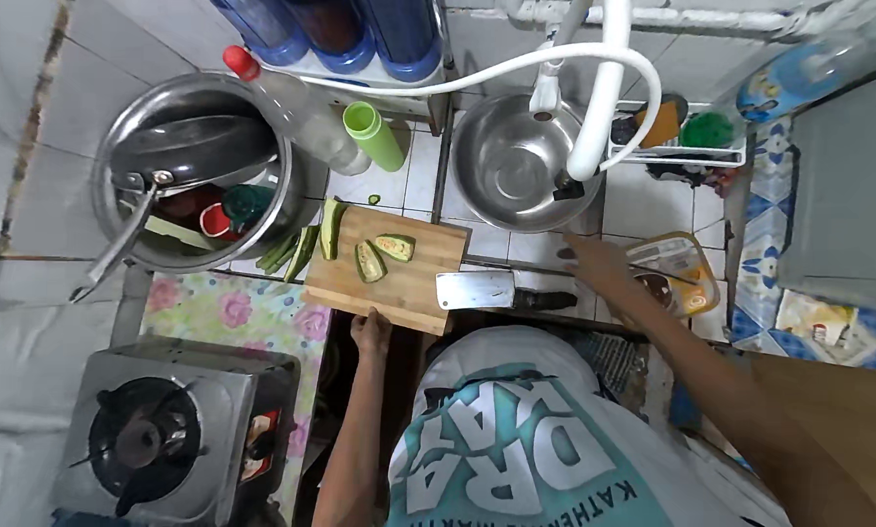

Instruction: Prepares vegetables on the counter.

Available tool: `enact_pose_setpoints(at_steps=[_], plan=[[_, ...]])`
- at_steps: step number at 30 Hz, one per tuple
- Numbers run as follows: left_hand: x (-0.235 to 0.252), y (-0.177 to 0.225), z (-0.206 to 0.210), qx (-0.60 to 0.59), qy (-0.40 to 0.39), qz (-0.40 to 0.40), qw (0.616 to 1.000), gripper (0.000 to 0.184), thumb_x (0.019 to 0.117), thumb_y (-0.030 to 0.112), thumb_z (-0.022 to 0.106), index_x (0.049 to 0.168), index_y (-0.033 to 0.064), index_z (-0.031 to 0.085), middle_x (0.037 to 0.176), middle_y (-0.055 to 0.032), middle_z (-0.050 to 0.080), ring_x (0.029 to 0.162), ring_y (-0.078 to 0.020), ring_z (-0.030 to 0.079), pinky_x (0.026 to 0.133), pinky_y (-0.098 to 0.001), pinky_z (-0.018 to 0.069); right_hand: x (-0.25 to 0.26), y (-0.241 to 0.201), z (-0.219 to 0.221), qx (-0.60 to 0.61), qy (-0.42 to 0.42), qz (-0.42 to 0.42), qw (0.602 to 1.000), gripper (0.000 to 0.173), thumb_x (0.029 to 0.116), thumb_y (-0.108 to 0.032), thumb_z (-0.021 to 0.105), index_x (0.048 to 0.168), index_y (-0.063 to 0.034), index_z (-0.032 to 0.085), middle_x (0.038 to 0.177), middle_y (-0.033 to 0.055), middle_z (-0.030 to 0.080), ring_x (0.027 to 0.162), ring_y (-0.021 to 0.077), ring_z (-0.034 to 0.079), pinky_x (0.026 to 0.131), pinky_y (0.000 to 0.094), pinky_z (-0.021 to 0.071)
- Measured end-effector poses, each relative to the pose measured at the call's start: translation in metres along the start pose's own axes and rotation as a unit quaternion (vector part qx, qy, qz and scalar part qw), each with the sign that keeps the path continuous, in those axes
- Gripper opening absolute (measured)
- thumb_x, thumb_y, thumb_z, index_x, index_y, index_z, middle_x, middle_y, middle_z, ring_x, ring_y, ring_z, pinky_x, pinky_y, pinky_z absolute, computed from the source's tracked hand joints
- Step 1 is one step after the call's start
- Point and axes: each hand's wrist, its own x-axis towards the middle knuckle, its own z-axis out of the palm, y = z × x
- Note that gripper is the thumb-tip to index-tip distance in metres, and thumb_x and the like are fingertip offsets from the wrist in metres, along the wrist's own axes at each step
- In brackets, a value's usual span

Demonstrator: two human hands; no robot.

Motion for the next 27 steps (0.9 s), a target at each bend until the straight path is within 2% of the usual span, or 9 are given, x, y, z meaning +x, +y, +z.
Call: enact_pose_setpoints(at_steps=[2, 4, 7, 9, 13, 17, 20, 23, 27], plan=[[0.003, 0.002, -0.003, -0.006, -0.011, -0.001, 1.0, 0.022, 0.1066, 0.008, 0.05, 0.125, -0.0011, 0.044, 0.084, -0.0084, 0.053, 0.064, -0.0137, 0.058, 0.062, -0.0309, 0.0561, -0.013, 0.019, 0.011, -0.03, -0.05, 0.042, 0.997, 0.062, 0.0965, -0.019, 0.071, 0.152, -0.0099, 0.046, 0.119, 0.0318, 0.066, 0.111, 0.0549, 0.063, 0.091, 0.0711, 0.0473], [0.002, 0.001, -0.004, -0.012, -0.005, -0.004, 1.0, 0.035, 0.1055, 0.007, 0.052, 0.137, -0.0008, 0.039, 0.096, -0.0144, 0.055, 0.073, -0.0178, 0.061, 0.067, -0.0343, 0.0571, -0.025, 0.036, 0.025, -0.044, -0.055, 0.06, 0.996, 0.058, 0.0969, -0.016, 0.069, 0.15, -0.0086, 0.048, 0.121, 0.0339, 0.065, 0.111, 0.0576, 0.062, 0.091, 0.0738, 0.0458], [-0.01, -0.004, -0.006, 0.039, 0.052, 0.031, 0.997, 0.074, 0.0998, 0.006, 0.062, 0.158, 0.0047, 0.017, 0.134, -0.0311, 0.05, 0.104, -0.0322, 0.061, 0.085, -0.0444, 0.0551, -0.04, 0.054, 0.036, -0.078, -0.027, 0.085, 0.993, 0.048, 0.1014, -0.015, 0.058, 0.149, -0.014, 0.05, 0.114, 0.0327, 0.067, 0.106, 0.0573, 0.064, 0.084, 0.0719, 0.0504], [-0.022, -0.005, -0.008, 0.13, 0.094, 0.139, 0.977, 0.078, 0.0946, 0.007, 0.068, 0.157, -0.0022, 0.022, 0.144, -0.0364, 0.043, 0.12, -0.0413, 0.055, 0.096, -0.0482, 0.0508, -0.042, 0.061, 0.042, -0.081, 0.002, 0.097, 0.992, 0.046, 0.1028, -0.016, 0.056, 0.149, -0.0154, 0.051, 0.113, 0.034, 0.067, 0.103, 0.0586, 0.065, 0.08, 0.0729, 0.0507], [-0.03, 0.002, -0.007, 0.294, 0.032, 0.409, 0.863, 0.064, 0.0903, 0.015, 0.062, 0.145, -0.0117, 0.041, 0.134, -0.0363, 0.049, 0.122, -0.0458, 0.049, 0.107, -0.0529, 0.0395, -0.045, 0.054, 0.034, -0.088, 0.0, 0.137, 0.987, 0.045, 0.1048, -0.012, 0.051, 0.15, -0.011, 0.048, 0.115, 0.0362, 0.066, 0.104, 0.0598, 0.064, 0.08, 0.0725, 0.0504], [-0.03, 0.022, 0.015, 0.398, -0.096, 0.55, 0.728, 0.044, 0.0922, 0.021, 0.062, 0.13, -0.003, 0.062, 0.126, -0.0326, 0.056, 0.117, -0.0515, 0.052, 0.099, -0.061, 0.0428, -0.047, 0.01, 0.032, -0.032, -0.036, 0.065, 0.997, 0.051, 0.1004, -0.022, 0.065, 0.145, -0.0021, 0.052, 0.117, 0.0344, 0.067, 0.109, 0.0562, 0.064, 0.089, 0.0714, 0.0487], [-0.024, 0.045, 0.034, 0.471, -0.158, 0.553, 0.668, 0.041, 0.0901, 0.01, 0.069, 0.131, 0.0025, 0.066, 0.135, -0.0342, 0.054, 0.123, -0.0583, 0.05, 0.099, -0.0689, 0.0423, -0.037, -0.031, 0.053, -0.02, -0.127, -0.006, 0.992, 0.063, 0.0959, -0.033, 0.072, 0.148, -0.0048, 0.05, 0.122, 0.0322, 0.065, 0.115, 0.0541, 0.061, 0.094, 0.0708, 0.0466], [-0.011, 0.076, 0.053, 0.546, -0.19, 0.525, 0.624, 0.051, 0.0892, 0.002, 0.068, 0.14, 0.0057, 0.061, 0.149, -0.0317, 0.046, 0.136, -0.0598, 0.039, 0.106, -0.0755, 0.0324, -0.024, -0.051, 0.076, -0.031, -0.145, -0.04, 0.988, 0.051, 0.0966, -0.021, 0.071, 0.138, 0.0026, 0.055, 0.123, 0.0344, 0.063, 0.115, 0.0548, 0.061, 0.093, 0.0706, 0.0469], [0.014, 0.1, 0.072, 0.629, -0.206, 0.51, 0.55, 0.059, 0.0916, -0.002, 0.062, 0.149, 0.0098, 0.052, 0.157, -0.0235, 0.042, 0.146, -0.0531, 0.032, 0.112, -0.0785, 0.0197, -0.02, -0.053, 0.081, -0.031, -0.139, -0.054, 0.988, 0.041, 0.0977, -0.011, 0.065, 0.135, 0.0053, 0.056, 0.123, 0.0331, 0.064, 0.116, 0.0529, 0.061, 0.093, 0.0688, 0.0473]])
